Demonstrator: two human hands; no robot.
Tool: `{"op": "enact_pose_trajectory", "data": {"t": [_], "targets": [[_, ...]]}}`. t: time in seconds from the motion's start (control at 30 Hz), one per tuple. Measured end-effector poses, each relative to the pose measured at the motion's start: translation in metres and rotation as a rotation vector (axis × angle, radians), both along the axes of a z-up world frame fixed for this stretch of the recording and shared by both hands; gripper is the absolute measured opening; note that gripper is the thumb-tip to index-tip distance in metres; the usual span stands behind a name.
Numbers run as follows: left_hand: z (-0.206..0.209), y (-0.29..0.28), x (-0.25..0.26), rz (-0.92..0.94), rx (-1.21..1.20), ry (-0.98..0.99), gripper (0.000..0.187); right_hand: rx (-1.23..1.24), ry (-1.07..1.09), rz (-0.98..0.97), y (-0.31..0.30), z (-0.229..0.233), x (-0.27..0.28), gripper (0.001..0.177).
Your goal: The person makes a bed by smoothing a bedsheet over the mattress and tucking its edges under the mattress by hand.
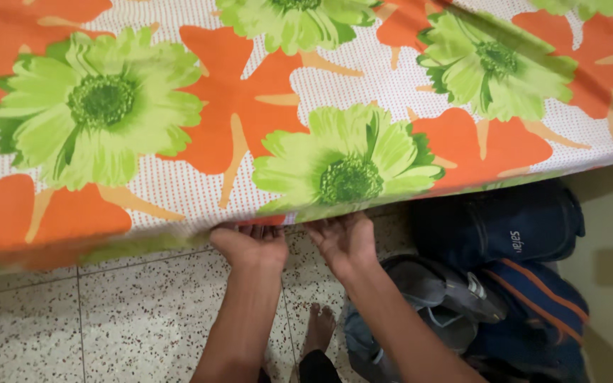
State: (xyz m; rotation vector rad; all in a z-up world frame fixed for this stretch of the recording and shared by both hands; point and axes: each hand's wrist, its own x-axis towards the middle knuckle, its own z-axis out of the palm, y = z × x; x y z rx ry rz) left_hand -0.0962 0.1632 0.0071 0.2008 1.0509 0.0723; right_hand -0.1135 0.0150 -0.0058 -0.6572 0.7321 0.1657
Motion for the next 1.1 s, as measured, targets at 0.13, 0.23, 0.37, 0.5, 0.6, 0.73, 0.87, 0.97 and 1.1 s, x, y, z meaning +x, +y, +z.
{"op": "enact_pose_trajectory", "data": {"t": [0.13, 0.23, 0.37, 0.5, 0.6, 0.73, 0.87, 0.97, 1.1], "targets": [[0.006, 0.0, -0.002, 0.029, -0.085, -0.074, 0.042, 0.055, 0.07, -0.149, 0.009, 0.011, 0.001, 0.057], [0.009, -0.003, 0.003, 0.114, -0.045, -0.118, 0.043, 0.158, 0.075, -0.235, 0.011, 0.023, 0.003, 0.059], [0.0, -0.004, 0.004, 0.145, -0.151, -0.193, 0.055, 0.203, 0.092, -0.269, 0.013, 0.033, 0.006, 0.059], [-0.008, -0.013, 0.017, 0.204, -0.163, -0.319, 0.072, 0.197, 0.146, -0.301, 0.013, 0.038, 0.009, 0.058], [-0.013, -0.011, 0.019, 0.174, -0.17, -0.303, 0.075, 0.211, 0.094, -0.234, 0.011, 0.029, 0.003, 0.061], [-0.005, -0.01, 0.024, 0.157, -0.166, -0.289, 0.076, 0.03, 0.054, -0.175, 0.01, 0.019, -0.01, 0.058], [0.0, -0.005, 0.02, 0.142, -0.146, -0.262, 0.077, -0.132, 0.107, -0.216, -0.004, -0.004, -0.006, 0.05], [0.002, -0.004, 0.02, 0.131, -0.14, -0.254, 0.077, -0.035, 0.143, -0.255, -0.018, -0.005, 0.004, 0.05], [0.002, -0.005, 0.015, 0.117, -0.135, -0.253, 0.078, 0.02, 0.114, -0.245, -0.023, 0.015, 0.003, 0.051]]}}
